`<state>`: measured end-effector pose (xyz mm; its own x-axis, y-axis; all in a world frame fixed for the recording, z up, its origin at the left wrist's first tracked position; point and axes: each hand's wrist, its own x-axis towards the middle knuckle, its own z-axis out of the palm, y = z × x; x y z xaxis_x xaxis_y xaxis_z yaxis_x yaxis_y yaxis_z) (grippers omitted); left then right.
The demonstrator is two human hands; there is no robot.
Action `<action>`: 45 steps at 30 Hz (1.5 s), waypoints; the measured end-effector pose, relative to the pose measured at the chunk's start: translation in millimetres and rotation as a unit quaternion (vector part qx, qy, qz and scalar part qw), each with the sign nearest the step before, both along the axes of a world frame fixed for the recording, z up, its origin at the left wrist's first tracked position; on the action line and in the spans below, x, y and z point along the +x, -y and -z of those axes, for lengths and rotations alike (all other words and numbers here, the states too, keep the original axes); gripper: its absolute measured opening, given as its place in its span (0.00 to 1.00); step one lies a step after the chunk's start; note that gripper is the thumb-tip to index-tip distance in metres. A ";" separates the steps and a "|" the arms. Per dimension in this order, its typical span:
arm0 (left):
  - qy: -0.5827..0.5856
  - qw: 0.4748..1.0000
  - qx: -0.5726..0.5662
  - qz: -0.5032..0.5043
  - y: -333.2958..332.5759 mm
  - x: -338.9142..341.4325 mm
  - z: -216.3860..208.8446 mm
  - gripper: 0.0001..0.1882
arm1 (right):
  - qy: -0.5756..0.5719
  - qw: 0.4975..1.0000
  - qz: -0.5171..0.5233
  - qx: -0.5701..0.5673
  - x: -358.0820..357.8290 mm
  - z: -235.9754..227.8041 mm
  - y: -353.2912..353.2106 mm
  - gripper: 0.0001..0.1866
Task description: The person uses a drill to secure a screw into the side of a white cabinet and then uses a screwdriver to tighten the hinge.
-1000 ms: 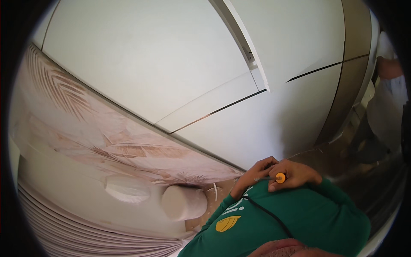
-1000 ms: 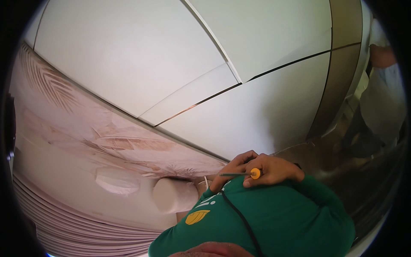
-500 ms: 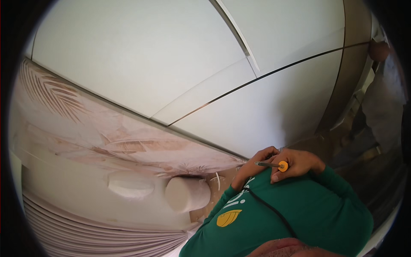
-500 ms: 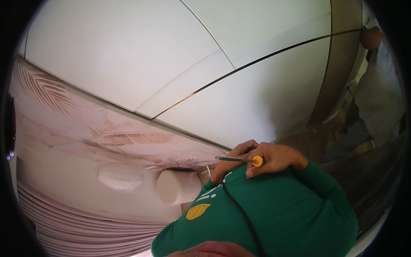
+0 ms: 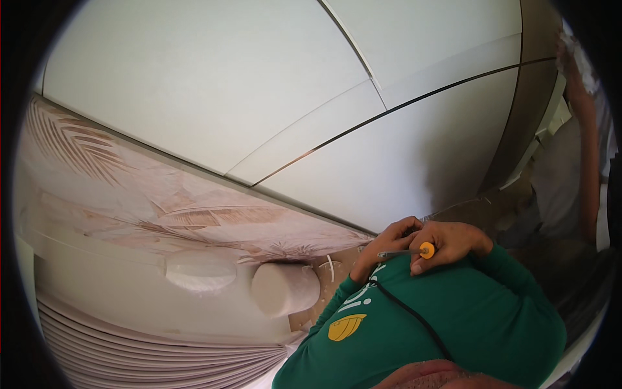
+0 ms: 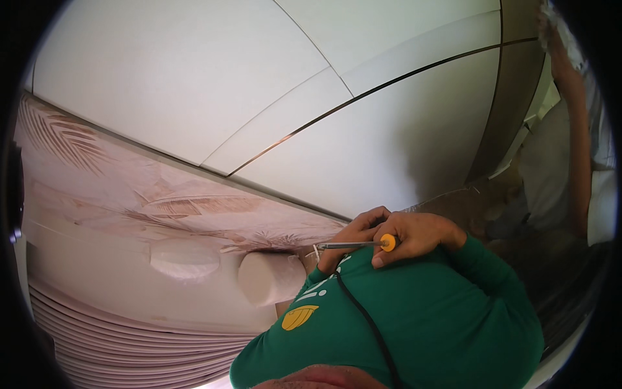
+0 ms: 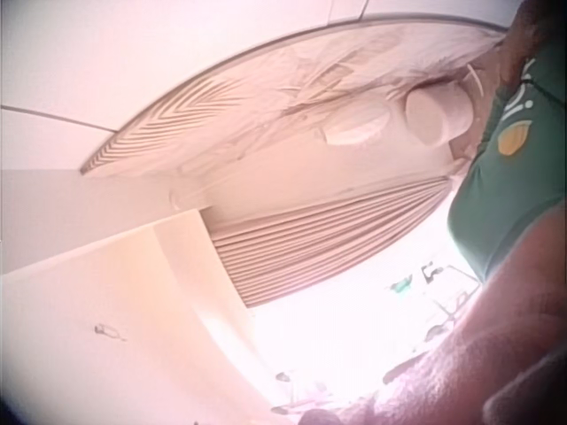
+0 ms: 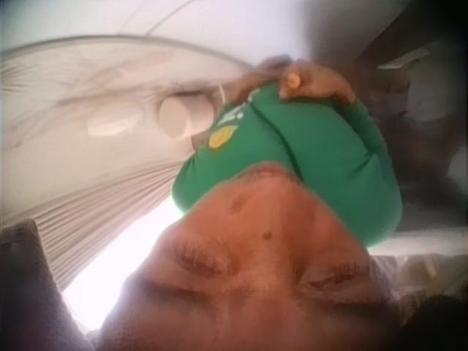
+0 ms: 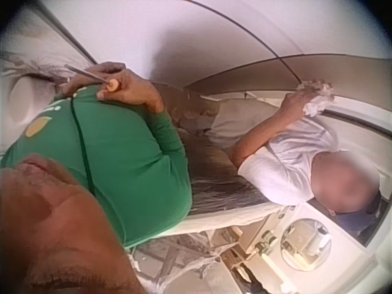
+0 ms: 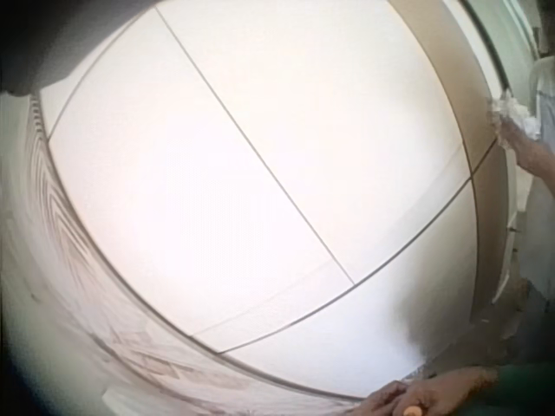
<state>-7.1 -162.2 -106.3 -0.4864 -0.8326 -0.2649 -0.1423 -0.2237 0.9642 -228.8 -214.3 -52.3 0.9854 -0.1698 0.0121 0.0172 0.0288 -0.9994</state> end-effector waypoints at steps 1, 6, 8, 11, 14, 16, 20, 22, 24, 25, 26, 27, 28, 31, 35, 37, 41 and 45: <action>-0.004 1.000 0.004 0.001 -0.1 0.4 0.6 0.15 | -0.003 1.000 -0.002 -0.001 0.1 -1.1 0.1 0.13; 0.007 1.000 0.000 0.009 -0.7 2.0 0.2 0.15 | 0.002 1.000 -0.014 -0.001 1.4 -3.9 0.8 0.13; 0.000 1.000 -0.006 0.013 -0.8 3.5 2.7 0.15 | -0.005 1.000 -0.016 0.000 1.7 -6.5 0.7 0.13; -0.004 1.000 -0.007 0.017 -0.1 4.1 1.9 0.15 | -0.019 0.999 -0.025 -0.007 2.5 -6.6 3.3 0.13; -0.003 1.000 -0.004 0.020 -0.4 5.3 6.5 0.15 | -0.016 1.000 -0.023 -0.005 2.4 -6.3 1.4 0.13; 0.005 1.000 -0.008 0.020 0.0 4.0 3.2 0.15 | -0.006 1.000 -0.017 -0.001 2.0 -5.9 0.5 0.13; 0.023 1.000 0.002 0.015 -1.8 1.1 -15.4 0.15 | 0.008 1.000 -0.022 -0.009 2.2 -4.7 1.8 0.12; 0.025 0.999 0.009 0.017 -2.2 2.0 -14.6 0.15 | 0.008 0.999 -0.027 -0.014 2.9 -2.8 2.4 0.11; 0.030 0.999 0.000 0.022 -0.2 3.1 -8.8 0.15 | 0.005 0.999 -0.027 -0.019 3.2 0.7 2.9 0.11; 0.030 0.999 0.003 0.016 -0.9 2.0 -9.3 0.15 | 0.001 1.000 -0.021 -0.007 2.0 0.4 1.8 0.10; 0.029 1.000 0.007 0.010 -3.7 0.1 -10.9 0.15 | -0.003 1.000 -0.016 0.006 0.4 0.1 -0.8 0.10; 0.029 0.999 0.009 0.008 -3.6 -1.9 -14.5 0.15 | -0.006 1.000 -0.007 0.018 -1.4 -0.2 -1.5 0.10; 0.039 0.999 0.009 -0.017 -6.5 -6.7 -25.7 0.15 | -0.004 1.000 -0.005 0.017 -1.7 0.3 -1.0 0.10; 0.048 0.995 0.008 -0.082 -19.7 -15.0 -47.4 0.15 | -0.002 1.000 -0.010 0.015 -0.6 0.5 0.3 0.10; 0.031 0.996 -0.080 -0.039 -20.7 -3.0 -34.2 0.15 | 0.023 0.999 -0.024 0.029 4.8 6.7 -0.3 0.10; 0.068 0.992 -0.102 -0.009 -8.5 -0.8 -26.7 0.16 | 0.023 0.999 -0.025 0.032 1.8 13.2 5.1 0.11; 0.099 0.995 -0.018 0.013 -3.6 -4.7 -34.0 0.20 | 0.015 0.999 -0.012 -0.032 -2.5 2.9 7.7 0.11; -0.005 0.999 0.014 -0.045 -8.6 -0.4 -15.4 0.28 | 0.030 0.999 0.002 -0.025 -4.4 -14.4 1.2 0.11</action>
<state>-7.5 -153.6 -90.9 -0.4122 -0.8655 -0.2846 -0.1103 -0.2627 0.9585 -233.2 -215.4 -37.9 0.9820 -0.1711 0.0797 0.0772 -0.0211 -0.9968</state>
